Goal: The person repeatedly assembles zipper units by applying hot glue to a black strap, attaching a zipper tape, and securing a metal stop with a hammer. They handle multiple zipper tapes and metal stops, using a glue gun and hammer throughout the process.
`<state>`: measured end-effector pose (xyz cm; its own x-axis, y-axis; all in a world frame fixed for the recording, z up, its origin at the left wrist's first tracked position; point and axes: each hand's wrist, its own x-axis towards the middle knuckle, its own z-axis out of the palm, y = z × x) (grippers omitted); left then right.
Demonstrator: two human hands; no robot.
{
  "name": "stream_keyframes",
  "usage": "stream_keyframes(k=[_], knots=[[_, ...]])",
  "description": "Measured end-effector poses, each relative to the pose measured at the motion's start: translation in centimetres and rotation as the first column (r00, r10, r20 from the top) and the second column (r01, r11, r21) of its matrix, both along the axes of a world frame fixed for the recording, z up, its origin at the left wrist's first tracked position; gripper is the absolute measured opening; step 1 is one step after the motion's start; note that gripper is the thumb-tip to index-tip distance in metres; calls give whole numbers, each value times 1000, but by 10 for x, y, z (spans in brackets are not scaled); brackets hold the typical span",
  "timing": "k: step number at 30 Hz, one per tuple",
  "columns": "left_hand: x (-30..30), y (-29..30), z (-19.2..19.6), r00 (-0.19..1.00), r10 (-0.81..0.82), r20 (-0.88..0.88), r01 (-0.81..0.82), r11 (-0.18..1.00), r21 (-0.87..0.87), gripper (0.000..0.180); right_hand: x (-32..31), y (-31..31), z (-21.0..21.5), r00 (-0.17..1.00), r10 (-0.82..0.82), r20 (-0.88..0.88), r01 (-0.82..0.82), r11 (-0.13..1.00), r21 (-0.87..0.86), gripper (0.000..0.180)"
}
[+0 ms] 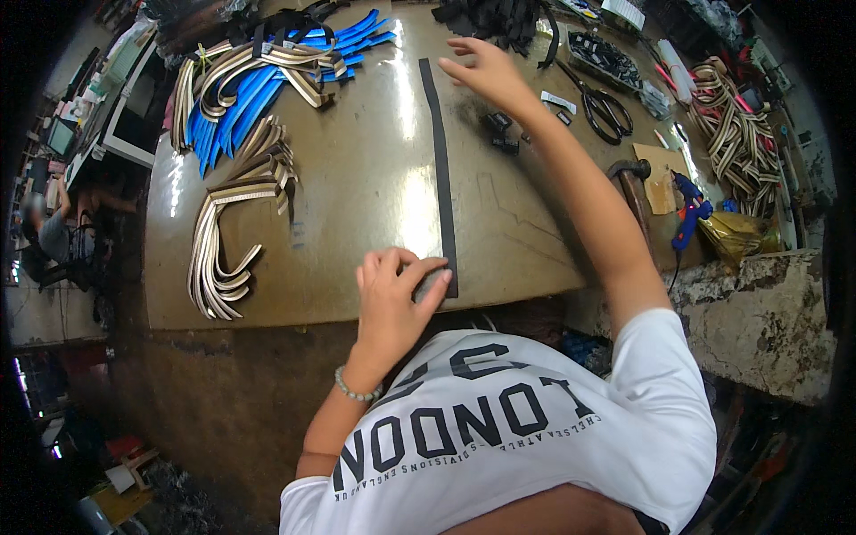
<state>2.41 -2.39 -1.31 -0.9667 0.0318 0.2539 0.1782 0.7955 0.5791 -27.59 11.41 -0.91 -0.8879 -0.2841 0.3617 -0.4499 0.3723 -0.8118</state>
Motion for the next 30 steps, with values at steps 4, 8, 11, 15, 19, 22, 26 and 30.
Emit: stream_keyframes(k=[4, 8, 11, 15, 19, 22, 26, 30], knots=[[-10, -11, -3, 997, -80, -20, 74, 972, -225, 36, 121, 117, 28, 974, -99, -202, 107, 994, 31, 38], [-12, -10, -12, 996, -89, 29, 94, 965, -243, 42, 193, 258, 10, 451, -885, -112, 883, 461, -88, 45], [-10, -10, -16, 996, -87, 29, 92, 967, -239, 42, 201, 338, -22, 300, -954, -9, 954, 300, -18, 73], [-8, -11, -17, 997, -76, 27, 81, 965, -249, 42, 168, 379, -56, 528, -848, -40, 849, 526, 50, 82], [-9, -12, -18, 997, -81, 0, 79, 971, -227, 44, 146, 340, -18, 622, -783, 11, 772, 615, 157, 63], [-9, -13, -18, 997, -78, -9, 74, 973, -217, 45, 155, 266, 31, 721, -691, 37, 692, 721, -17, 49], [-10, -15, -17, 996, -92, 18, 94, 973, -210, 44, 180, 168, 58, 951, -161, 265, 196, 974, -112, 41], [-11, -15, -16, 995, -95, 21, 97, 974, -203, 44, 173, 117, 47, 970, 112, 217, -133, 987, 86, 44]])
